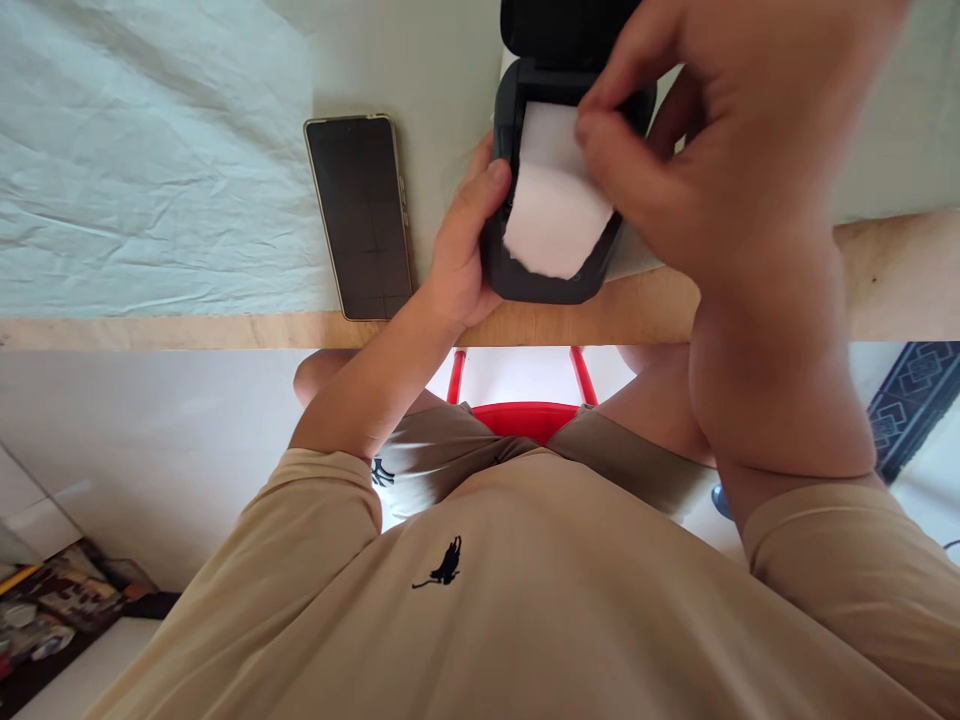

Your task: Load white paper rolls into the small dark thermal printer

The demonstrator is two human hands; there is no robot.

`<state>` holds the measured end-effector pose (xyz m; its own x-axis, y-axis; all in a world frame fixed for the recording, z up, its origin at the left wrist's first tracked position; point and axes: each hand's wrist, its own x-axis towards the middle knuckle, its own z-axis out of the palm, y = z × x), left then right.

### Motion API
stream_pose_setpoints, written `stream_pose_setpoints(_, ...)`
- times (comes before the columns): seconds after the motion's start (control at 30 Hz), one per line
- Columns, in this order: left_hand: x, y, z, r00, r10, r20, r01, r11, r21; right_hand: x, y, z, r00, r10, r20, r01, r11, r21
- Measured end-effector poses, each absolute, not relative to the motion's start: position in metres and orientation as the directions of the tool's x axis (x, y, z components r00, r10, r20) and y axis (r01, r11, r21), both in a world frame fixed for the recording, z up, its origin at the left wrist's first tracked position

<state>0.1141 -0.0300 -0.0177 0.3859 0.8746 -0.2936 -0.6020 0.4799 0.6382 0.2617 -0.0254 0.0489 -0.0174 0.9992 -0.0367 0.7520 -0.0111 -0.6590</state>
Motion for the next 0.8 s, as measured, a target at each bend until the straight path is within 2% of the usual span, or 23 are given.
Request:
stream_pose_setpoints(0.1,0.114,-0.03,-0.016,0.407,0.857,-0.315,-0.547,0.505,0.668,0.261,-0.023,0.047,-0.162,0.98,-0.117,0.9,0.098,-0.424)
stream_pose_setpoints(0.23,0.114,-0.03,-0.015,0.427,0.853,-0.302,-0.527,0.505,0.683,0.262,-0.022,0.049,-0.128,0.962,-0.243,0.971,0.072,-0.229)
stream_pose_setpoints(0.33,0.114,-0.031,-0.017,0.411,0.872,-0.265,-0.539,0.467,0.701,0.262,-0.023,0.049,-0.089,0.948,-0.306,0.986,0.041,-0.161)
stream_pose_setpoints(0.5,0.114,-0.031,-0.019,0.41,0.863,-0.295,-0.483,0.48,0.733,0.265,-0.025,0.047,-0.087,0.945,-0.314,0.989,0.045,-0.14)
stream_pose_setpoints(0.6,0.113,-0.031,-0.019,0.413,0.865,-0.284,-0.457,0.467,0.757,0.27,-0.028,0.053,-0.158,0.951,-0.265,0.975,0.107,-0.195)
stream_pose_setpoints(0.73,0.114,-0.031,-0.02,0.392,0.882,-0.262,-0.465,0.436,0.771,0.284,-0.032,0.059,-0.303,0.943,-0.135,0.814,0.183,-0.552)
stream_pose_setpoints(0.8,0.114,-0.031,-0.021,0.375,0.883,-0.282,-0.468,0.443,0.765,0.296,-0.029,0.051,-0.298,0.952,-0.071,0.681,0.16,-0.715)
